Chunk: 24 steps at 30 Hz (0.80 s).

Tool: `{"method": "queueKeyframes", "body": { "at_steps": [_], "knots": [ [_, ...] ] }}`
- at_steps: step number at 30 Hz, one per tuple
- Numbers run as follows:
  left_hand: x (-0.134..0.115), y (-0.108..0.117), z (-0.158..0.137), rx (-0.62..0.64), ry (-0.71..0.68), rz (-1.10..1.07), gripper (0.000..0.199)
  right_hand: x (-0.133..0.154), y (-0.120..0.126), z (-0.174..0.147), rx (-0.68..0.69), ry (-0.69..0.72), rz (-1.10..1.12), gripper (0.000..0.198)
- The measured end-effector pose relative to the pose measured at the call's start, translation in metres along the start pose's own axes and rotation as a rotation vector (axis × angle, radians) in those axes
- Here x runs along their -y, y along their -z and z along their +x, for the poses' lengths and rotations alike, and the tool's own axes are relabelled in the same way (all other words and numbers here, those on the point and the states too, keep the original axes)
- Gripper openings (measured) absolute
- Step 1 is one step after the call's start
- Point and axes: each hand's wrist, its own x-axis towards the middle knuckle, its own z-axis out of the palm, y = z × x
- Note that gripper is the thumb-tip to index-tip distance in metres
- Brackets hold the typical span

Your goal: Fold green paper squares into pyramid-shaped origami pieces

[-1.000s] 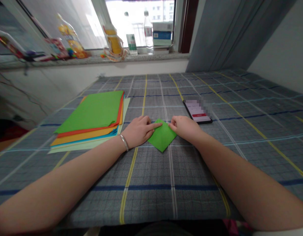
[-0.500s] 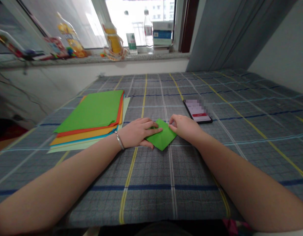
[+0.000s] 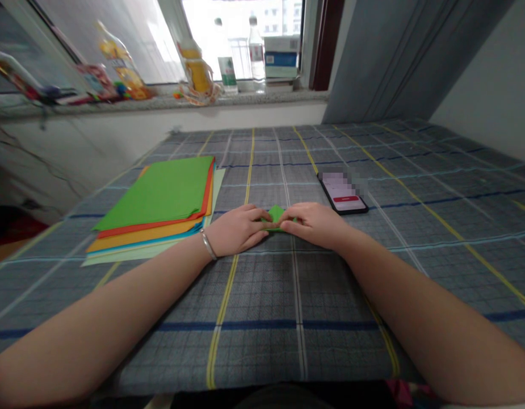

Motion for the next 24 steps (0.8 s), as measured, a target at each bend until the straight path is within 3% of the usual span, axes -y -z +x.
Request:
{"method": "queueKeyframes", "body": {
  "at_steps": [5, 11, 19, 24],
  "knots": [
    [0.003, -0.002, -0.001, -0.056, 0.066, -0.144, 0.038, 0.0, -0.003, 0.0, 0.065, -0.038, -0.146, 0.025],
    [0.006, -0.008, 0.0, -0.104, 0.122, -0.236, 0.04, -0.004, -0.009, 0.004, 0.027, -0.029, -0.163, 0.021],
    [0.016, -0.012, -0.004, -0.141, 0.061, -0.405, 0.029, -0.014, -0.008, 0.003, 0.056, 0.014, 0.019, 0.02],
    [0.02, -0.01, -0.006, -0.062, 0.065, -0.477, 0.023, -0.013, -0.006, 0.004, 0.101, 0.0, 0.114, 0.036]
  ]
}}
